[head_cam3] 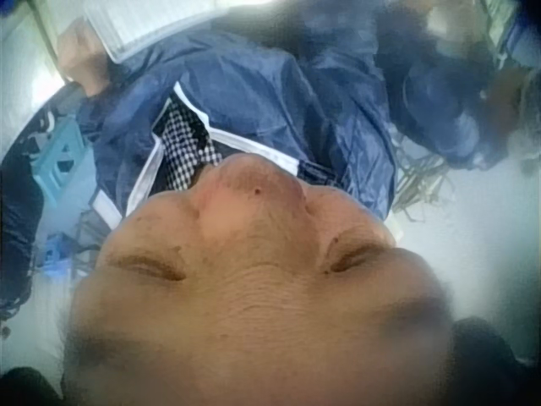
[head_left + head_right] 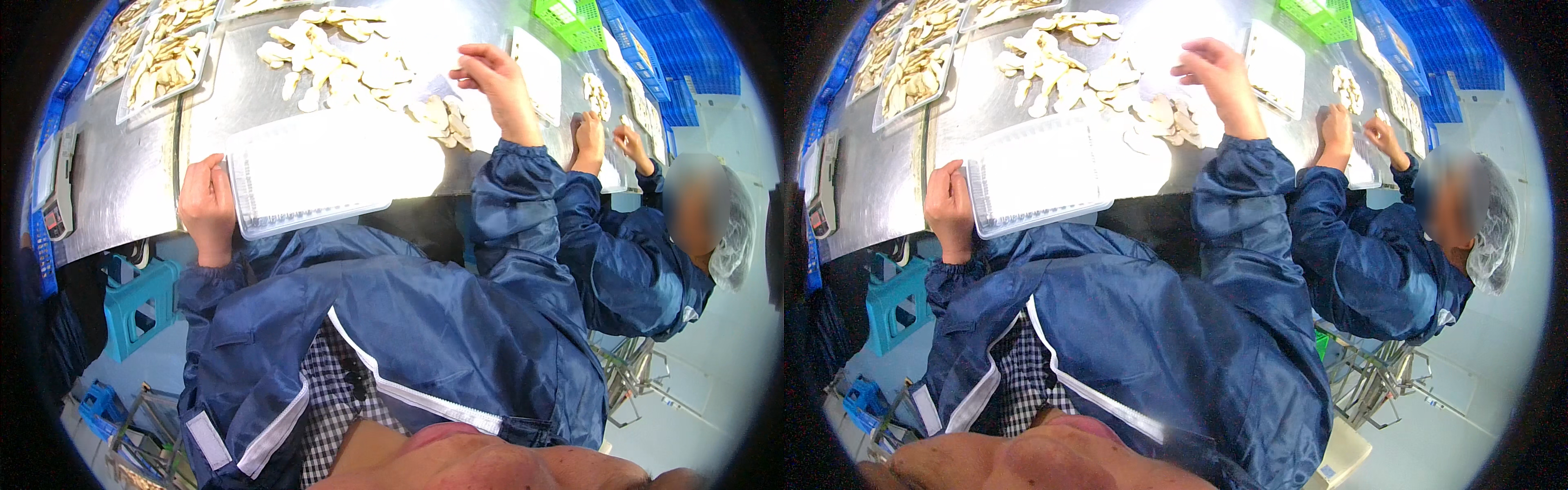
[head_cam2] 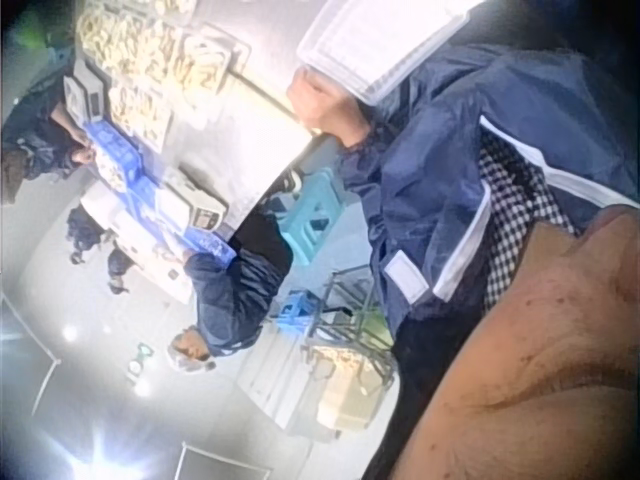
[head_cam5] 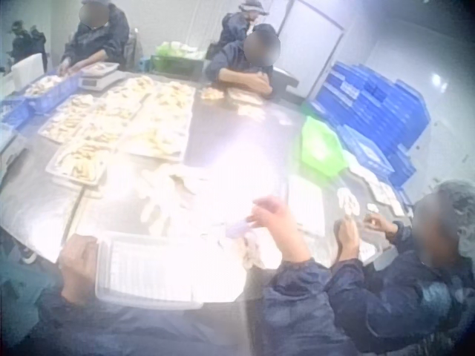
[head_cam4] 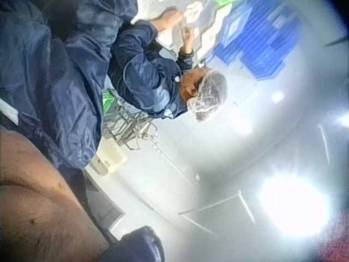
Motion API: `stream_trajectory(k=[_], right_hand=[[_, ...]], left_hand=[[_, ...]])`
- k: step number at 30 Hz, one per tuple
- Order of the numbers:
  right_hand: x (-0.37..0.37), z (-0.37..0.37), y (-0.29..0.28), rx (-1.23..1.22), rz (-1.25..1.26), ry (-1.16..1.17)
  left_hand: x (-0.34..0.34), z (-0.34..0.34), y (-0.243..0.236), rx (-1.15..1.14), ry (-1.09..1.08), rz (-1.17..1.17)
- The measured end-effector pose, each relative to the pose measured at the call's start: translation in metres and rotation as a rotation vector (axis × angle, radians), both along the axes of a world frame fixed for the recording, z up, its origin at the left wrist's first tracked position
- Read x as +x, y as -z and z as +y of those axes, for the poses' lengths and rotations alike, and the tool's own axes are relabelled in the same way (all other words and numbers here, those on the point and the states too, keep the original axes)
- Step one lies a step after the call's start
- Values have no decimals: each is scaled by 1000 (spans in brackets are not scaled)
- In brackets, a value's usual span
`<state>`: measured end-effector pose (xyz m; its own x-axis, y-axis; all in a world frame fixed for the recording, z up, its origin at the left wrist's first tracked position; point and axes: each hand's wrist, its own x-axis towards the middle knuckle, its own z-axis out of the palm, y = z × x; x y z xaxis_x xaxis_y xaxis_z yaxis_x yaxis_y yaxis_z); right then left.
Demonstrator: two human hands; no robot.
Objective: The person sorts white food slices by hand from a pile on a metal table into clear plastic trays, periodically picking up a plastic bag to place items inside.
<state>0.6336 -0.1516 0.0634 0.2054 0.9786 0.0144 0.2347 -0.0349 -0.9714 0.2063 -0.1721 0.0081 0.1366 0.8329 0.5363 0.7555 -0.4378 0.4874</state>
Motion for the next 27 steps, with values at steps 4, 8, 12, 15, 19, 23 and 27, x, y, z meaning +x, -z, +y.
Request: stream_trajectory(k=[4,8,12,15,19,23,27], right_hand=[[32,-6,8,113,-621,284],[6,10,24,187,-607,139],[-80,9,13,113,-727,-113],[-90,7,13,112,-906,-119],[-79,4,21,85,-794,-164],[-45,-4,19,-83,-459,-115],[22,-10,15,-89,-382,61]], left_hand=[[2,1,-1,-27,-19,-1],[1,1,1,11,-7,31],[-3,1,1,-12,-32,10],[3,1,-3,-2,-18,-14],[2,2,2,9,-13,-5],[-1,0,-1,-5,-26,-1],[1,1,1,5,-23,9]])
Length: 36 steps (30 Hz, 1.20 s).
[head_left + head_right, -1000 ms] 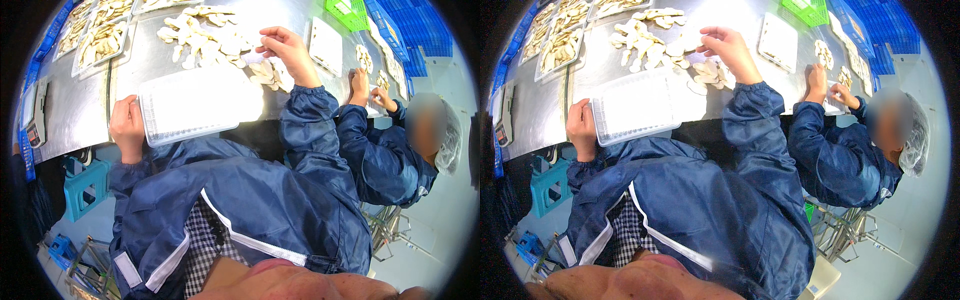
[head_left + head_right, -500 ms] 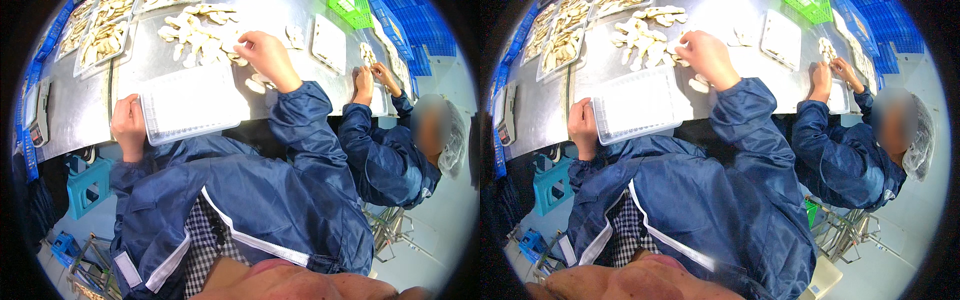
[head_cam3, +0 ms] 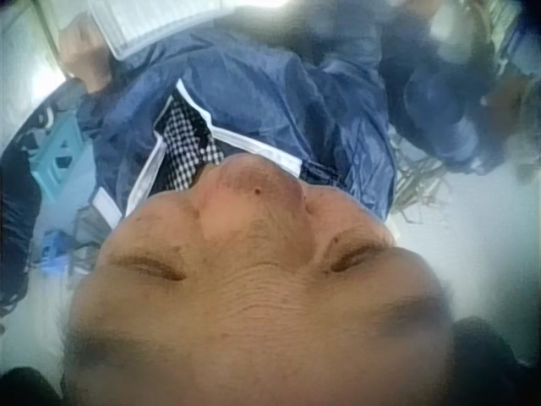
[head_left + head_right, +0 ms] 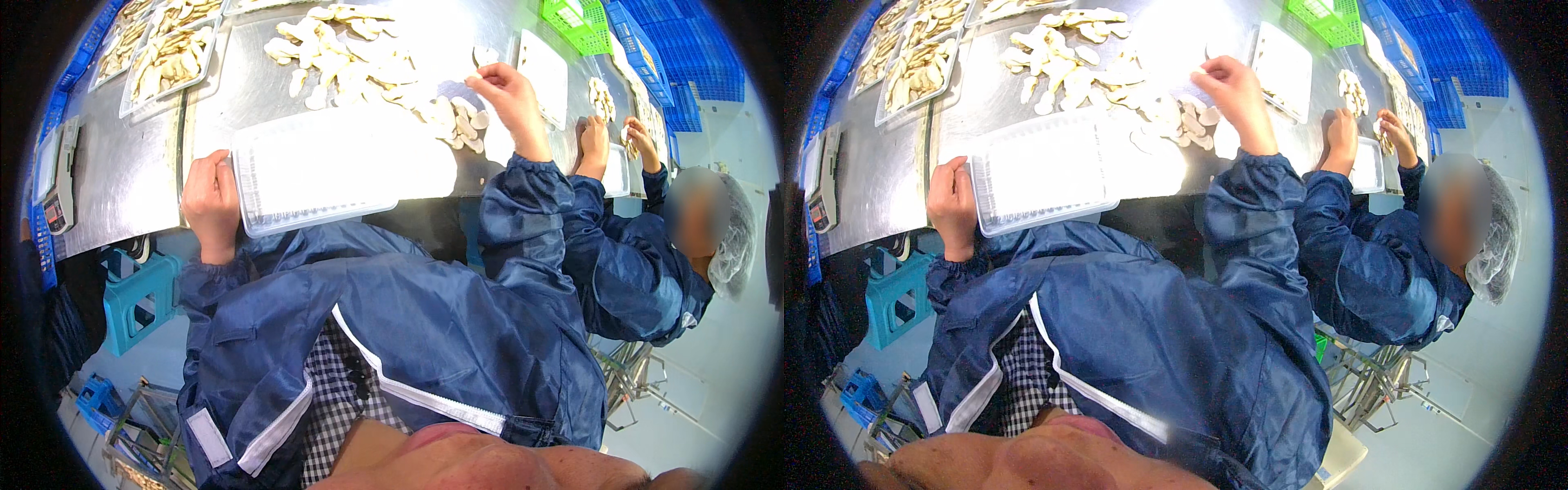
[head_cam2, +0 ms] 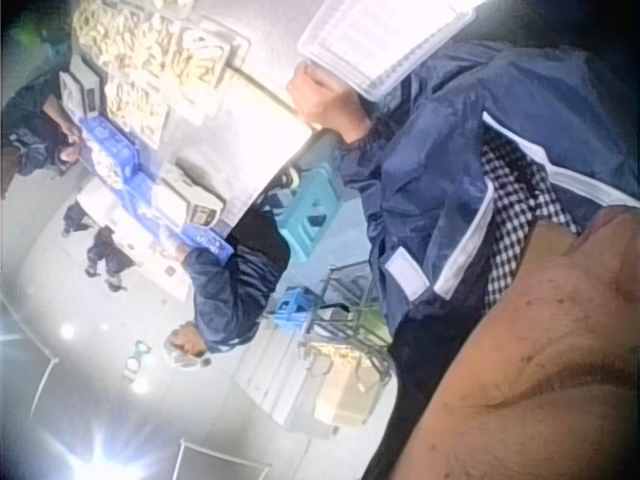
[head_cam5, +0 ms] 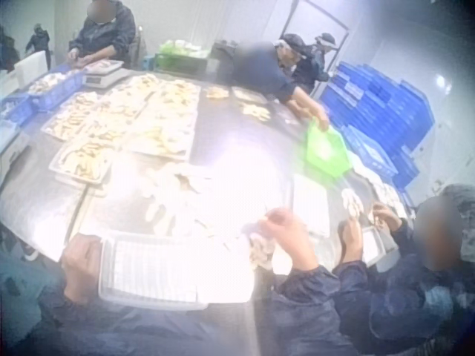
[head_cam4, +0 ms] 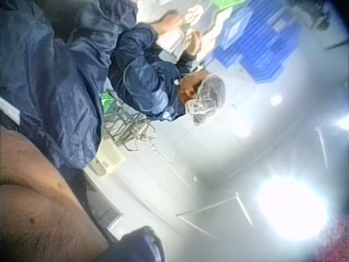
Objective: The person sorts white food slices by hand from a pile on a metal table into clear plastic trays, periodically picking up a plastic bag to place items inside.
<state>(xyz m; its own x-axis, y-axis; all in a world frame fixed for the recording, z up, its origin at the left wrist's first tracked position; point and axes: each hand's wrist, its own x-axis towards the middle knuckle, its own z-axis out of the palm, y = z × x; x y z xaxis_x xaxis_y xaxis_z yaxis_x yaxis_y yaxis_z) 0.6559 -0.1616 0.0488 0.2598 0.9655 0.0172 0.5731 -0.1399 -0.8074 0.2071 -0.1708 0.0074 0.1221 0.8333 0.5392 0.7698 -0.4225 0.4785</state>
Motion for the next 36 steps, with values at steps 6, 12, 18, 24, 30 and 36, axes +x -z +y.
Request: stream_trajectory(k=[6,12,18,24,30,36], right_hand=[[-2,10,-9,130,-588,70],[-75,91,-5,231,-442,-309],[-98,140,29,197,-819,-179],[-92,120,14,4,-542,-328],[-71,87,4,-232,275,-280],[-66,69,-3,-195,387,-255]], left_hand=[[0,0,-1,-14,-32,36],[-5,1,3,27,-15,45],[4,2,1,-7,-10,-14],[-2,0,-1,2,-29,11],[-3,1,2,20,-25,28],[0,1,1,4,-21,15]])
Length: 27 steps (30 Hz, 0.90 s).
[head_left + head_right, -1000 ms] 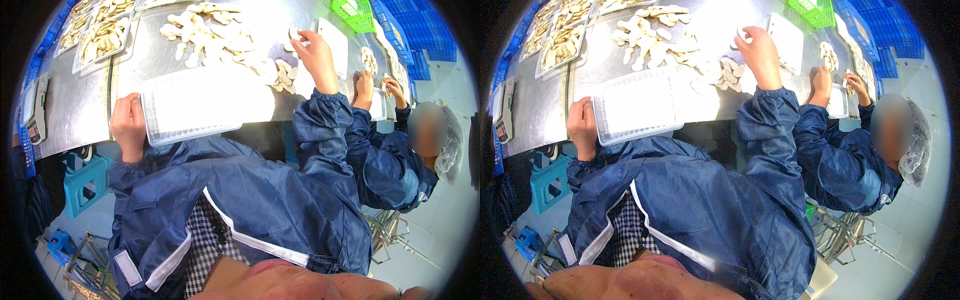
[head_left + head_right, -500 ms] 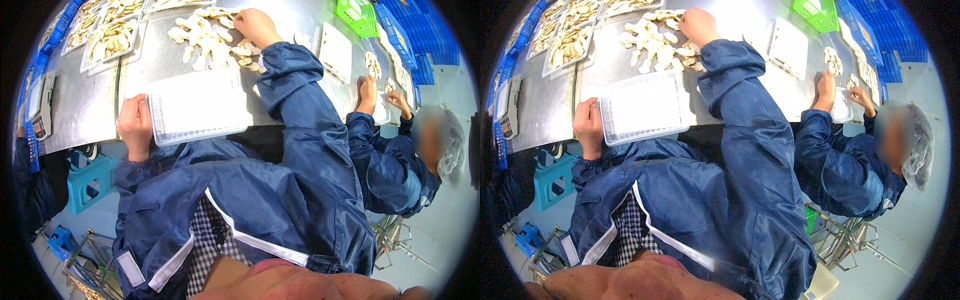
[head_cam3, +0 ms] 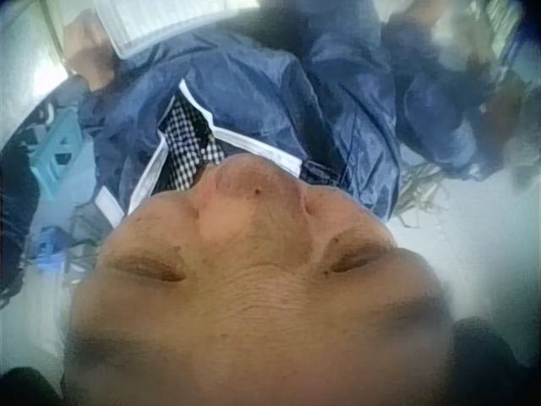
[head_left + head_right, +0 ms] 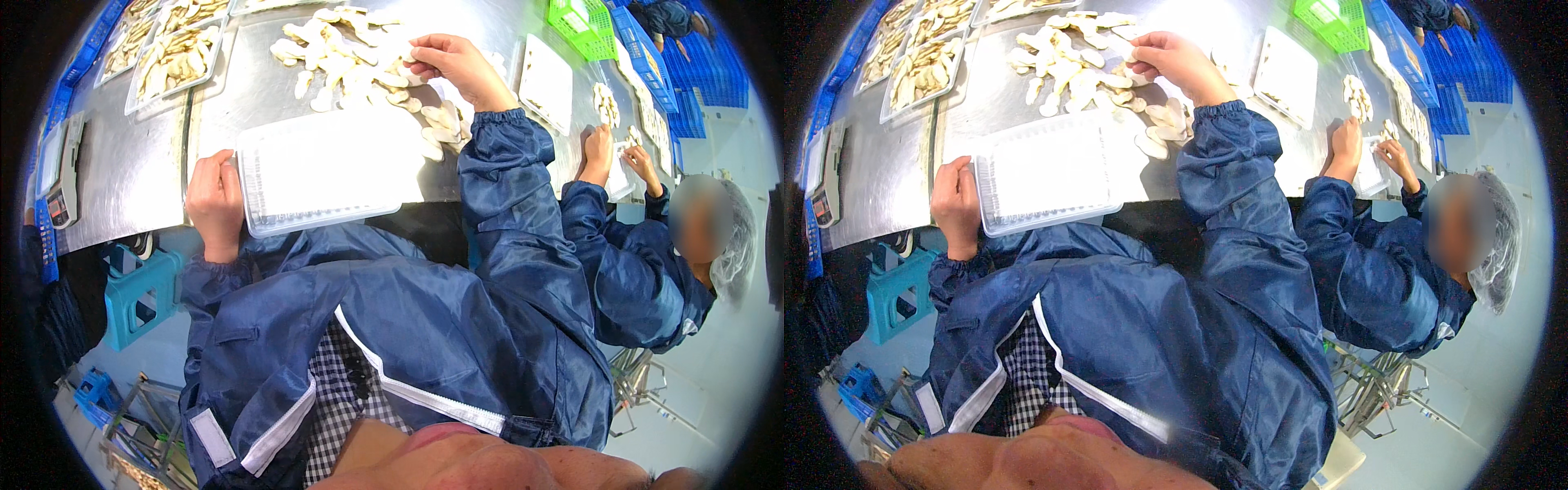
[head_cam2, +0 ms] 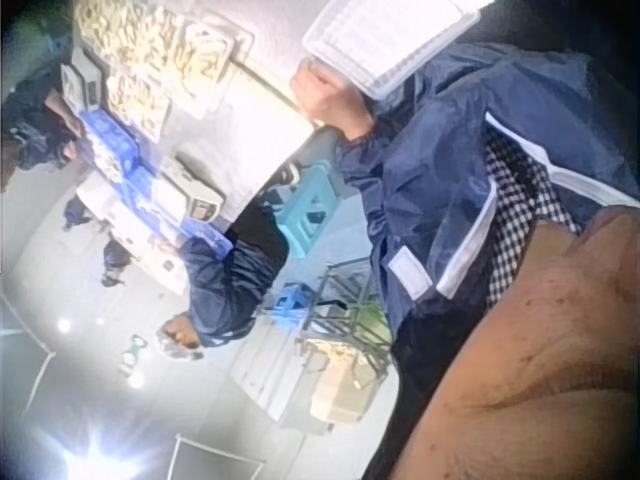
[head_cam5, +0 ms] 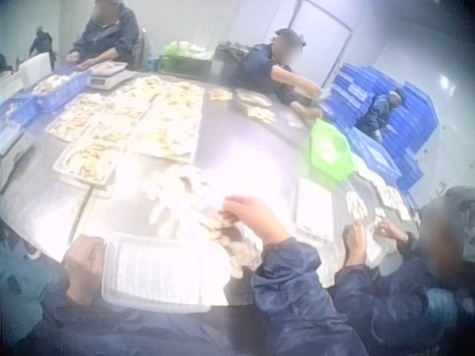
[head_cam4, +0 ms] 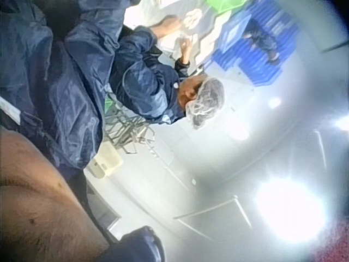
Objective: The person sorts white food slices by hand from a pile on a metal table into clear plastic trays, periodically picking up a plastic bag to place items inside.
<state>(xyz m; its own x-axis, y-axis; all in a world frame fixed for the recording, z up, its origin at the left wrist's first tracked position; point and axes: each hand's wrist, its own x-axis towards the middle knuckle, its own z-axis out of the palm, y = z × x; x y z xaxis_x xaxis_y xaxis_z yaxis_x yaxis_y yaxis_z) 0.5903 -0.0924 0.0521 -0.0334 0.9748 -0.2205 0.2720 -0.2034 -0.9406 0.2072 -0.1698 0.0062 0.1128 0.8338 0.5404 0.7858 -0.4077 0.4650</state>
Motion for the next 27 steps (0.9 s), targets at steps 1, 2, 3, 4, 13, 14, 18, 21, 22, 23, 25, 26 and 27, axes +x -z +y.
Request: stream_trajectory(k=[1,2,3,4,13,14,18,21,22,23,25,26,27], right_hand=[[1,-2,-1,-5,2,7],[4,-3,0,-2,3,11],[6,-4,3,21,-8,0],[9,-5,4,44,-19,-11],[55,-37,1,181,-18,142],[72,-45,-15,242,-53,204],[112,-55,-22,362,-95,449],[123,-53,-19,356,-200,473],[125,-52,-15,315,-242,438],[126,-51,-11,276,-281,403],[128,-47,-4,247,-244,394],[125,-44,3,246,-277,343],[124,-41,9,245,-309,291]], left_hand=[[1,0,0,2,-1,3],[1,0,-2,6,-4,7],[1,0,-2,8,1,7],[1,0,-2,5,1,-1],[0,-3,-4,-10,-8,11],[4,-2,-4,-5,6,0],[3,-3,-3,-25,6,31],[1,-3,-3,-18,8,37],[1,-3,-2,-36,6,33],[1,-3,-2,-52,5,31],[3,-2,-2,-43,15,13],[3,-1,-1,-41,24,1],[2,-1,0,-41,26,6]])
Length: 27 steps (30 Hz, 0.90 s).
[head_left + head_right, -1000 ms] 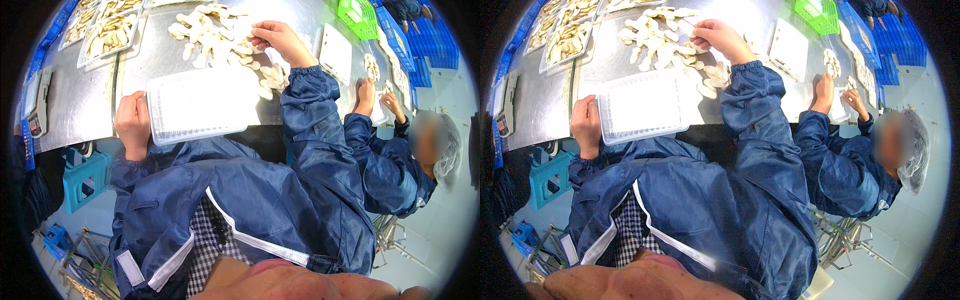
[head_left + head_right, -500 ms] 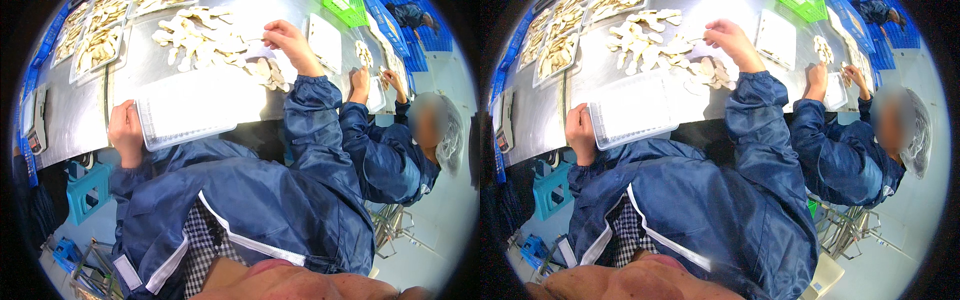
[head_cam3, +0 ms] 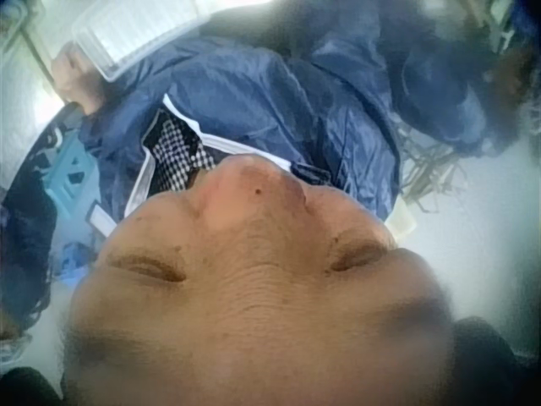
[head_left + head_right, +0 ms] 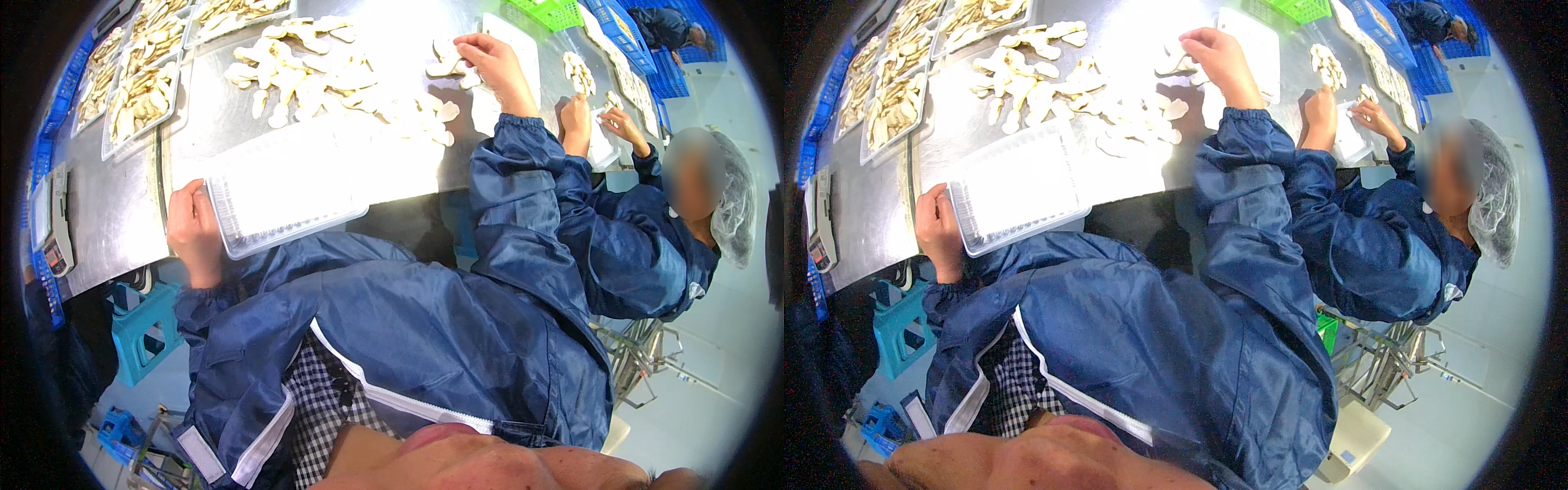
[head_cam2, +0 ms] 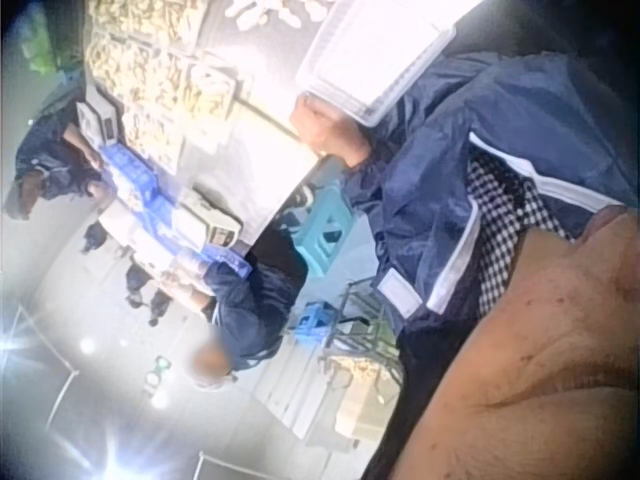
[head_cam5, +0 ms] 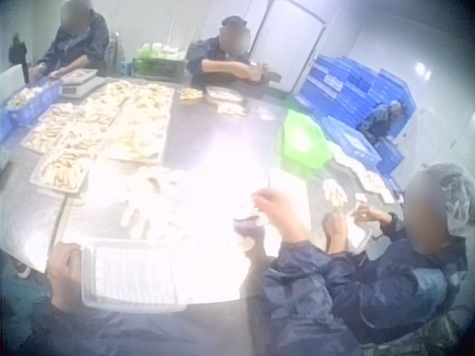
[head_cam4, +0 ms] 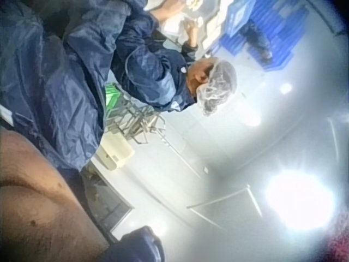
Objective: The person sorts white food slices by hand from a pile on a metal table into clear plastic trays, periodically picking up a plastic bag to place items inside.
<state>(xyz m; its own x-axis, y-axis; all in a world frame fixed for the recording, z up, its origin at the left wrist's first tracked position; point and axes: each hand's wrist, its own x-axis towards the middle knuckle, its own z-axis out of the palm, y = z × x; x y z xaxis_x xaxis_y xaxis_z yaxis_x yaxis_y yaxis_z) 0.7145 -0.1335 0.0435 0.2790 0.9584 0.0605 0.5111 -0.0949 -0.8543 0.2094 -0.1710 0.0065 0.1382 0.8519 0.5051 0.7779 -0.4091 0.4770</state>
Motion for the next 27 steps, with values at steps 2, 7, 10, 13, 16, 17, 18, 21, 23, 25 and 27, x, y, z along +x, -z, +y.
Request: stream_trajectory(k=[2,7,10,13,16,17,18,21,23,25,27], right_hand=[[-2,6,9,-27,-10,-61],[3,10,8,-77,-208,-117],[-2,11,6,32,-340,-74],[-22,20,-19,90,-350,-105],[-52,38,-46,96,-349,-222],[-75,45,-56,70,-372,-258],[-96,52,-58,47,-392,-297],[-124,125,14,193,-467,-397],[-105,158,51,331,-747,-309],[-96,168,60,359,-1070,-446],[-110,165,60,355,-1282,-556]], left_hand=[[-2,0,1,-19,-9,28],[1,0,0,6,-3,6],[-2,-1,-1,8,-17,32],[-6,-1,-3,10,-41,41],[4,0,1,21,-37,13],[5,0,0,38,-39,2],[2,0,-1,41,-45,7],[-13,-2,-9,33,-66,38],[5,3,-2,50,-15,-34],[14,4,1,46,-13,-55],[7,3,3,31,-14,-29]])
